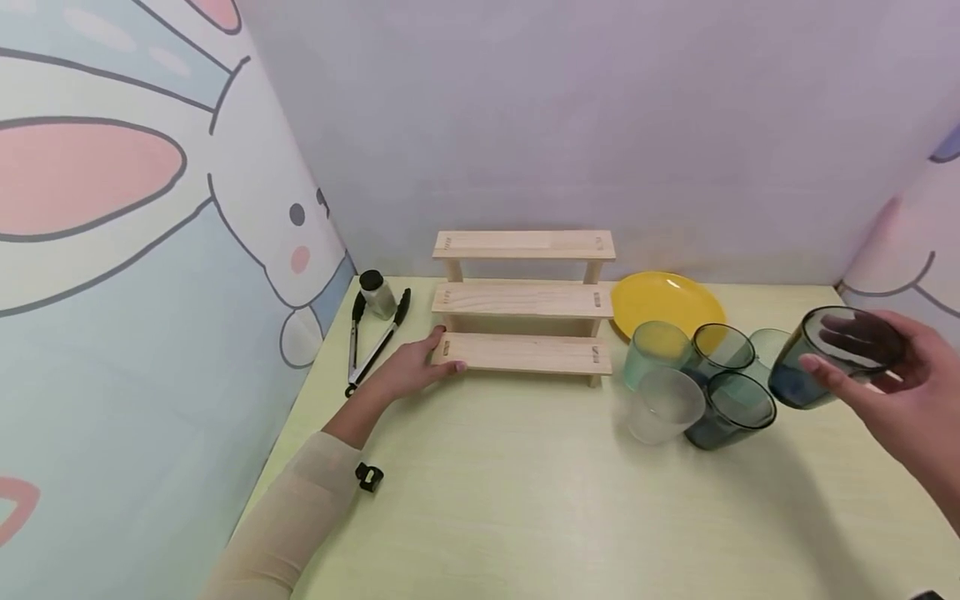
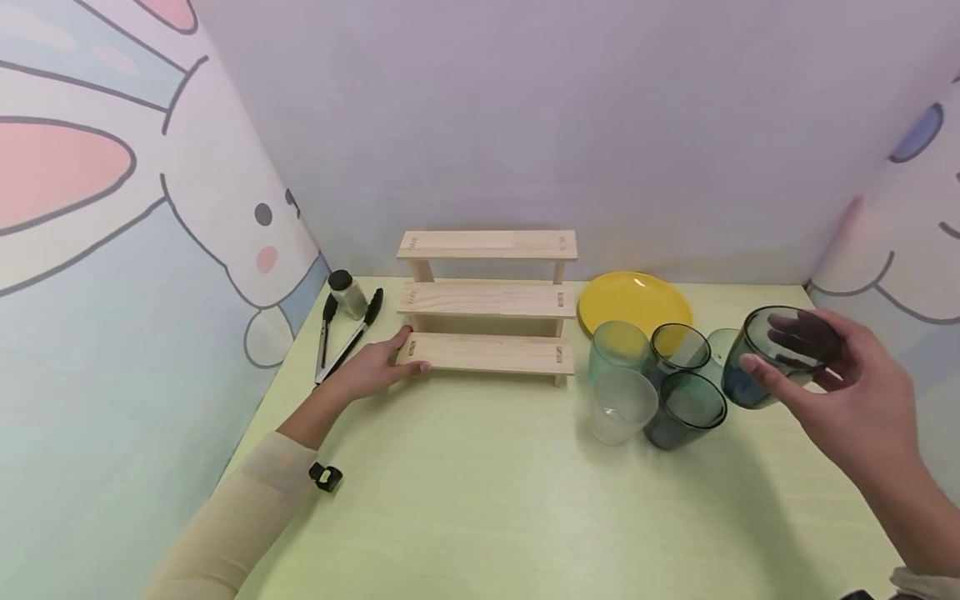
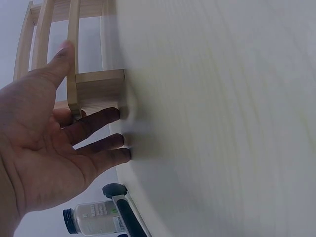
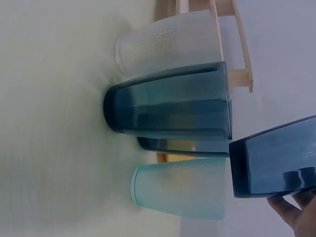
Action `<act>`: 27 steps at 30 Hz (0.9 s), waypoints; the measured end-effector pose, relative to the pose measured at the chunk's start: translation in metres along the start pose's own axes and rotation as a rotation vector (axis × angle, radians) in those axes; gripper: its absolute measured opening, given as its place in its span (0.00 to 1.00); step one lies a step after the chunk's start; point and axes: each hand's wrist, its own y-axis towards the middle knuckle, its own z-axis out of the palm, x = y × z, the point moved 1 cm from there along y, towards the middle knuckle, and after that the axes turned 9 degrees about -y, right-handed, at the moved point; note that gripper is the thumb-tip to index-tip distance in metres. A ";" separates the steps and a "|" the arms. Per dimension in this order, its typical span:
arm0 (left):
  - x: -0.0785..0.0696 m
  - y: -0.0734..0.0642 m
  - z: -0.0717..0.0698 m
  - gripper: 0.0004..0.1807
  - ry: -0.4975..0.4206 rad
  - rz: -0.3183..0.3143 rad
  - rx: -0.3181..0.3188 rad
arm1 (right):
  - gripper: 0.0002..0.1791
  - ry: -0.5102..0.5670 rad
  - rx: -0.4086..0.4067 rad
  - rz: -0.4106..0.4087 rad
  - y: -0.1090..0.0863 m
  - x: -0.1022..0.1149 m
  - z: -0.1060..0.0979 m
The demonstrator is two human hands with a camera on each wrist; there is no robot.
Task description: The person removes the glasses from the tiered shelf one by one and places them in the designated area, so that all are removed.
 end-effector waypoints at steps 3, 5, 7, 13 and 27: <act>0.001 0.000 0.000 0.61 -0.001 0.002 -0.001 | 0.38 -0.007 -0.009 0.013 -0.005 -0.005 -0.001; 0.002 0.000 0.001 0.61 -0.001 0.003 0.000 | 0.38 0.030 -0.009 0.023 -0.007 -0.009 0.000; 0.001 0.000 0.000 0.62 0.001 0.005 0.000 | 0.39 0.093 -0.001 0.030 -0.010 -0.013 0.002; -0.001 0.000 0.000 0.61 0.005 0.013 0.004 | 0.38 0.121 0.034 0.108 -0.021 -0.028 0.006; 0.001 0.000 0.001 0.61 0.011 0.007 0.001 | 0.38 -0.081 0.047 0.129 -0.051 -0.065 0.021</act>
